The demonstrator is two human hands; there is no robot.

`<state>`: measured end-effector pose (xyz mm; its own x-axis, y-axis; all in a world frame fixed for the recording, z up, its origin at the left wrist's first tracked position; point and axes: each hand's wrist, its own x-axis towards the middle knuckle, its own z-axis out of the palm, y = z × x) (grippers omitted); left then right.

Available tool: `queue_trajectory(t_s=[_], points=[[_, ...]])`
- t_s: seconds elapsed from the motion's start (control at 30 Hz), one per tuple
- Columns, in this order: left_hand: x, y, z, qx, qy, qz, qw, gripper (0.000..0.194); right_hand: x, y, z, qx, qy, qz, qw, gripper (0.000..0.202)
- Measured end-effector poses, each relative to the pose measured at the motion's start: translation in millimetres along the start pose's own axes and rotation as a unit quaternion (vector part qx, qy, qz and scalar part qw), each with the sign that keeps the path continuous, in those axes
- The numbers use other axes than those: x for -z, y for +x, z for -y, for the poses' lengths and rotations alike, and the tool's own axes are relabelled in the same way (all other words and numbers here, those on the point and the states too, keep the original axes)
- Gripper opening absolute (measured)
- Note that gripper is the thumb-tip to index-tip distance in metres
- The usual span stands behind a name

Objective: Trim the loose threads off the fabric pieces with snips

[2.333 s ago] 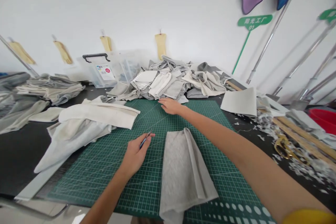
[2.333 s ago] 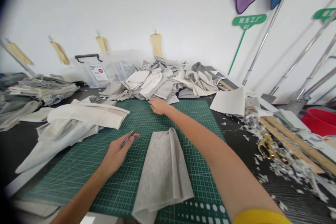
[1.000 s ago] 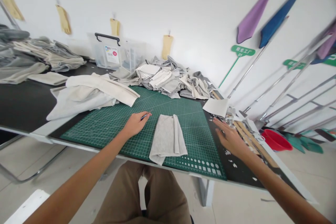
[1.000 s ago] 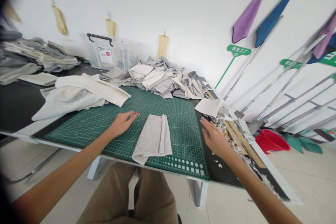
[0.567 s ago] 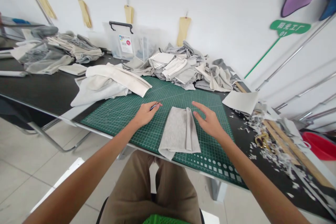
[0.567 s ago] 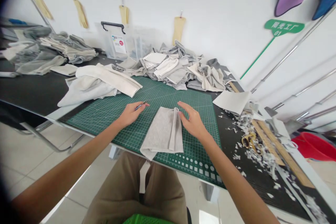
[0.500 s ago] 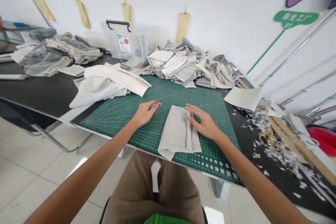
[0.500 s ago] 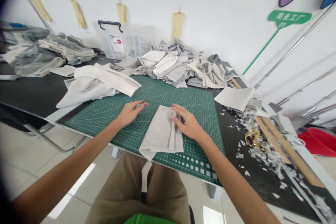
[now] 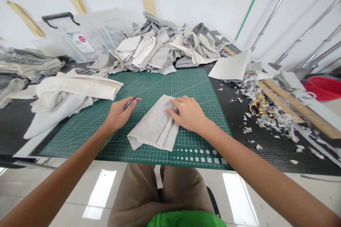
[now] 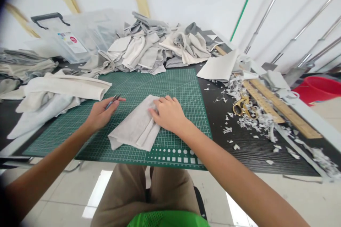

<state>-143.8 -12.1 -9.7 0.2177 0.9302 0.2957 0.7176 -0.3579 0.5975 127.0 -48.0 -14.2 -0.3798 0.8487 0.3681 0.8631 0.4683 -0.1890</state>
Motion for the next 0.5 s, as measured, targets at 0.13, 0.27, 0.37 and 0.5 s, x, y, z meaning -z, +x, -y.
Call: queue_trajectory(t_s=[0.13, 0.27, 0.37, 0.5], points=[[-4.8, 30.1, -45.9, -0.068, -0.010, 0.018, 0.997, 0.040, 0.5, 1.1, -8.8, -0.021, -0.017, -0.017, 0.999, 0.024], [-22.1, 47.1, -71.4, -0.140, -0.028, 0.103, 0.984, 0.037, -1.8, 1.7, -15.5, -0.028, -0.022, -0.033, 0.999, 0.025], [-40.7, 47.2, -62.1, -0.160, -0.066, 0.151, 0.973, 0.034, -0.4, 2.3, -16.7, -0.028, 0.024, -0.054, 0.998, 0.023], [-57.8, 41.2, -37.8, -0.126, -0.116, 0.155, 0.973, 0.035, 2.5, 2.6, -13.1, 0.054, 0.145, -0.101, 0.983, 0.013]])
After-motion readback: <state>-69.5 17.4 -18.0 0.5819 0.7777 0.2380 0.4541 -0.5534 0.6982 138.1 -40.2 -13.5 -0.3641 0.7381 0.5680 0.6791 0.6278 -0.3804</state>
